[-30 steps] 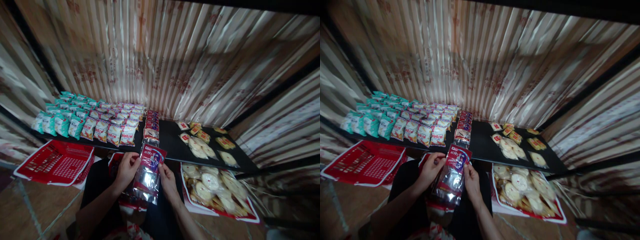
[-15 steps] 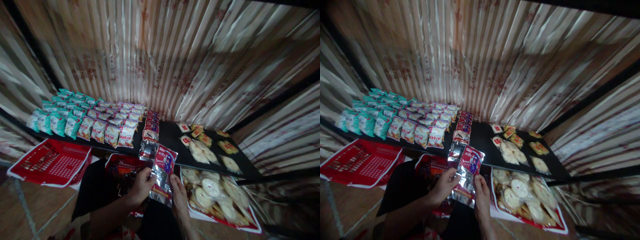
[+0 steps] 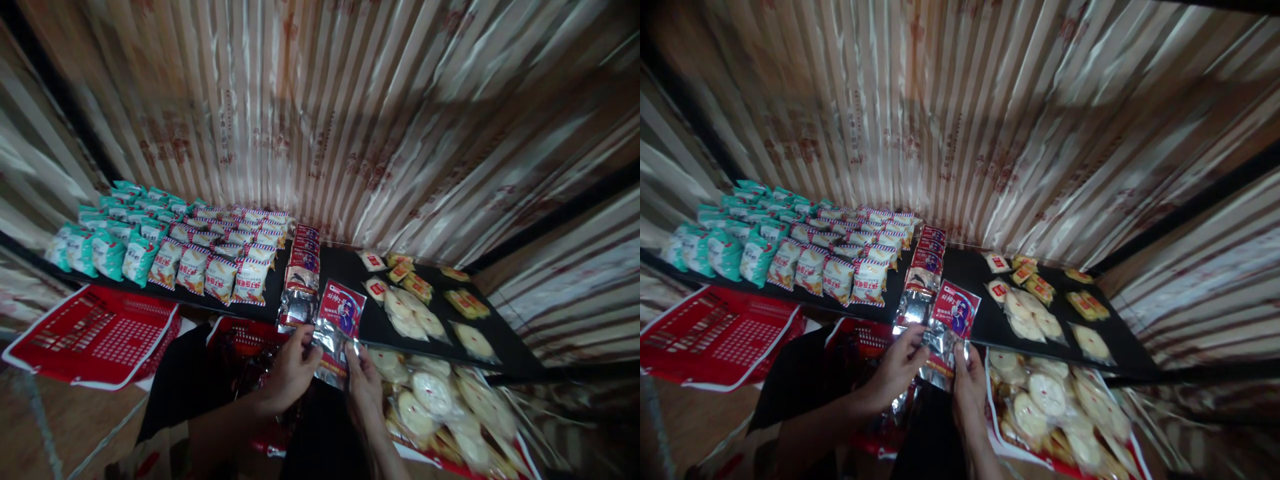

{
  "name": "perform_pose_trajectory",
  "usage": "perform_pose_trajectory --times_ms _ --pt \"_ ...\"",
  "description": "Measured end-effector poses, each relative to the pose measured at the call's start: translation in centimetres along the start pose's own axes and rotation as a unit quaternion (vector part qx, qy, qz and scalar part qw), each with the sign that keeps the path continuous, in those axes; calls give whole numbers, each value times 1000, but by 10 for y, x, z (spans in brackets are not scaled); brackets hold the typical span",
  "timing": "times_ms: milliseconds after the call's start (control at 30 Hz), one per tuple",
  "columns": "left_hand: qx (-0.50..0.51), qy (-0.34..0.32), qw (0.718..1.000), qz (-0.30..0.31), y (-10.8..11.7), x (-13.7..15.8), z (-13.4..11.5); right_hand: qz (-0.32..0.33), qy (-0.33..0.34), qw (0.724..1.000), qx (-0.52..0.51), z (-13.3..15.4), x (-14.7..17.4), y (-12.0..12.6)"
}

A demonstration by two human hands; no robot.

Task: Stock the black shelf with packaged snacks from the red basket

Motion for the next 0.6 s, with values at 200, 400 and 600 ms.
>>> perform_pose_trajectory --times_ms 200,400,600 --pt "-36 3 999 -14 6 -10 -2 1 40 999 24 11 -32 -7" --pt "-41 -80 993 -72 11 -28 -13 10 57 997 58 16 -69 -23" --pt "-73 -108 982 -134 18 -58 -16 32 93 988 120 25 -102 -52"
Point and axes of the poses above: each hand's wrist, its own x-axis away from the middle knuckle, its own y-axis out of the back of the hand, z = x × y, the point moved 7 cm from there along -x, towards the middle knuckle, and after that the axes turned 8 degrees about -x, right-handed, at the moved point
